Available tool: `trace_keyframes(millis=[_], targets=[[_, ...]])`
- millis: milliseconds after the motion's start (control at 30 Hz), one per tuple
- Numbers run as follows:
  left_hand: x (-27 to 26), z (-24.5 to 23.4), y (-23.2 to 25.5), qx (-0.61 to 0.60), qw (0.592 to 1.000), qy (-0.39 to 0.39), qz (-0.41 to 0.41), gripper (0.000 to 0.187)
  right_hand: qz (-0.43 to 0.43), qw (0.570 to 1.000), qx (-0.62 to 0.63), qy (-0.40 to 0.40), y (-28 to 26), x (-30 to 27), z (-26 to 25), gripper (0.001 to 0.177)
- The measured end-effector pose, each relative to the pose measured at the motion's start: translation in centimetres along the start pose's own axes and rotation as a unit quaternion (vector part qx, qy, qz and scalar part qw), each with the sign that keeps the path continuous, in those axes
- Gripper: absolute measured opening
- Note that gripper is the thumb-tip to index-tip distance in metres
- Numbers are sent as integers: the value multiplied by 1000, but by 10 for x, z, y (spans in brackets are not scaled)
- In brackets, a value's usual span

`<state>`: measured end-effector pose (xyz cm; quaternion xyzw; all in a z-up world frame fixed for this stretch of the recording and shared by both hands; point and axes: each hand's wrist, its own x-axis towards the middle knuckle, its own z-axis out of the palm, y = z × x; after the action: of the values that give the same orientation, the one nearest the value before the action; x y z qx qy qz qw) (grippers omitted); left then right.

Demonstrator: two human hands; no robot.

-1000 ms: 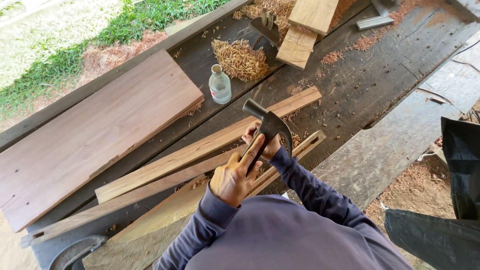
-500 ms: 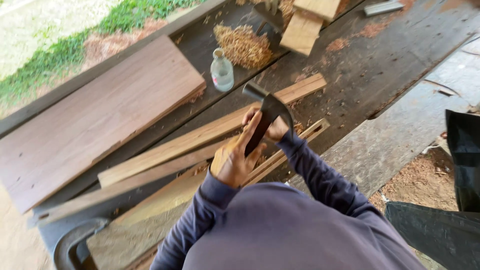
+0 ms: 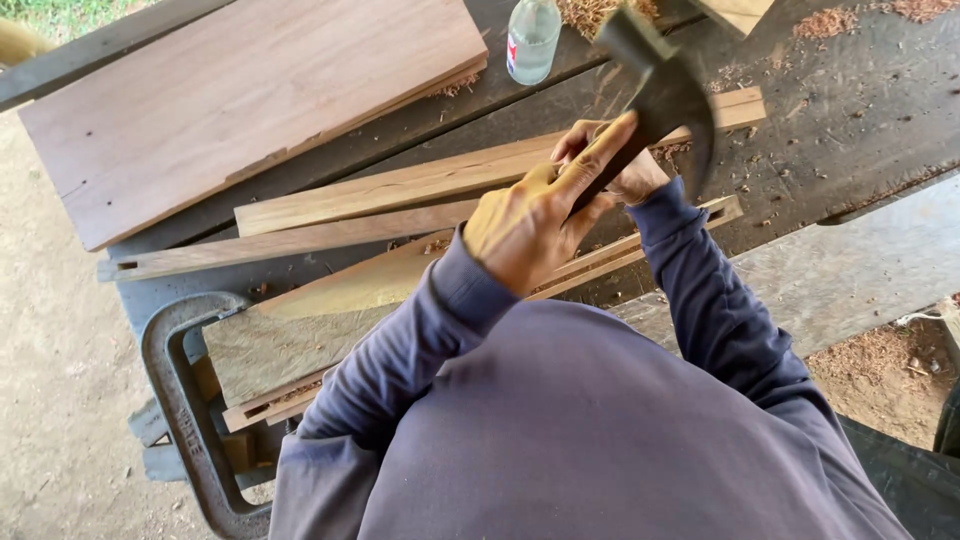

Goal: Using a chisel and hammer to refine a joint in a piece of wood.

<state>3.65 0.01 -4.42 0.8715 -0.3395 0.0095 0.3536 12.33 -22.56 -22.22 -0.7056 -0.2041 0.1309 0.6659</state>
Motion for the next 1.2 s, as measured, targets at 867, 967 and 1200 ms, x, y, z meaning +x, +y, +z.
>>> trace_keyframes(millis=[867,967,1200], targets=[[-7,12,-7,-25,999,15,-14,74,-133,984,114,12,12,4,16,19],[-14,-7,18,-1,999,9,-36,70,-65,980,187,19,21,2,8,12],[-10,-18,36,27,993,109,24,62,17,993,114,16,35,9,5,16]])
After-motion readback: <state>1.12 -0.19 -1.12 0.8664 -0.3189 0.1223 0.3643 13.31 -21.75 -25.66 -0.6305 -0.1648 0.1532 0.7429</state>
